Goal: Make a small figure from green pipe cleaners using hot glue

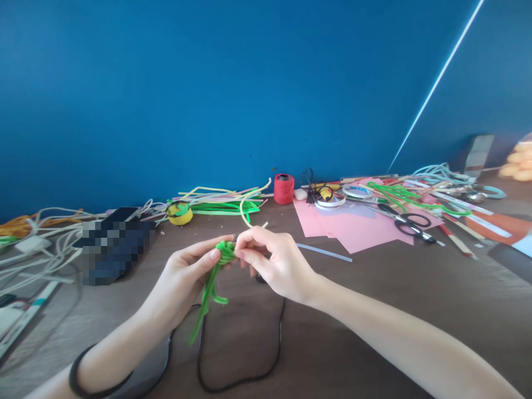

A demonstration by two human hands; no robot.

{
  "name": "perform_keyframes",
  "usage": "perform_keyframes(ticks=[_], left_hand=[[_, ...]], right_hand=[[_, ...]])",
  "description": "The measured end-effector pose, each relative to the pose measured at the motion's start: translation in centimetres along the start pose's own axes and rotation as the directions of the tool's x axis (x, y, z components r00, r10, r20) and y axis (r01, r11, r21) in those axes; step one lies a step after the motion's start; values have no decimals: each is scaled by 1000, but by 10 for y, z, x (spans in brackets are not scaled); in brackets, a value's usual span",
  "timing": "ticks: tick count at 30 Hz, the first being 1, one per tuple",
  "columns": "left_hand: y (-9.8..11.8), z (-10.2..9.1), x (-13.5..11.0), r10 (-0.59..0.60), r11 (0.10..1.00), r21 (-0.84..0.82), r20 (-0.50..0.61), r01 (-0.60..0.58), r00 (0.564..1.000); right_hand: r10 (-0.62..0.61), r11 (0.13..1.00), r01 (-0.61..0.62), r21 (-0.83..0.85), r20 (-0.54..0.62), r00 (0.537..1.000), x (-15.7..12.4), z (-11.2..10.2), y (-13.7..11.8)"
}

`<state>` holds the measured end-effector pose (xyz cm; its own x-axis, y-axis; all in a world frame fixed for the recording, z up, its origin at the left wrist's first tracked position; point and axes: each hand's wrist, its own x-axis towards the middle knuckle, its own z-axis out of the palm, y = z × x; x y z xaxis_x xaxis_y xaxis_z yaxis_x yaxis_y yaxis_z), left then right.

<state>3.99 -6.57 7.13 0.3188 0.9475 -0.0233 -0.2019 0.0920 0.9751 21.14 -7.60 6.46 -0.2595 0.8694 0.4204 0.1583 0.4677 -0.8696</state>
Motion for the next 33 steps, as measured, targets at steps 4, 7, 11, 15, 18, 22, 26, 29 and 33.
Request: perform_keyframes(ticks=[4, 7, 11, 15, 18, 22, 26, 29, 33], left_hand=[[1, 2, -1, -39, 997, -65, 4, 39, 999], [1, 3, -1, -56, 994, -90, 16, 57, 998], [0, 3, -1, -34, 990, -134, 42, 39, 999], [-1, 5, -1, -1, 984, -177, 46, 9, 999], [-3, 6, -1, 4, 983, -186, 38, 3, 999], [-5, 7, -1, 14, 983, -185, 28, -8, 1000], [-7, 6, -1, -49, 974, -222, 27, 54, 998], [-7, 7, 0, -95, 959, -266, 40, 102, 995], [-6, 8, 1, -143, 945, -292, 38, 147, 989]], right_hand=[[14, 1000, -14, 0, 9, 1000, 1, -1, 0], [9, 1000, -9, 3, 12, 1000, 1, -1, 0], [24, 1000, -24, 4, 19, 1000, 1, -1, 2], [58, 998, -58, 22, 23, 998, 1, -1, 3], [61, 997, -62, 49, 23, 998, 2, 0, 4], [81, 993, -83, 83, 25, 996, 2, 2, 6], [88, 989, -89, 114, 19, 996, 2, 4, 7], [106, 979, -106, 175, 11, 994, 3, 5, 8], [182, 940, -179, 290, 15, 983, 4, 6, 11]])
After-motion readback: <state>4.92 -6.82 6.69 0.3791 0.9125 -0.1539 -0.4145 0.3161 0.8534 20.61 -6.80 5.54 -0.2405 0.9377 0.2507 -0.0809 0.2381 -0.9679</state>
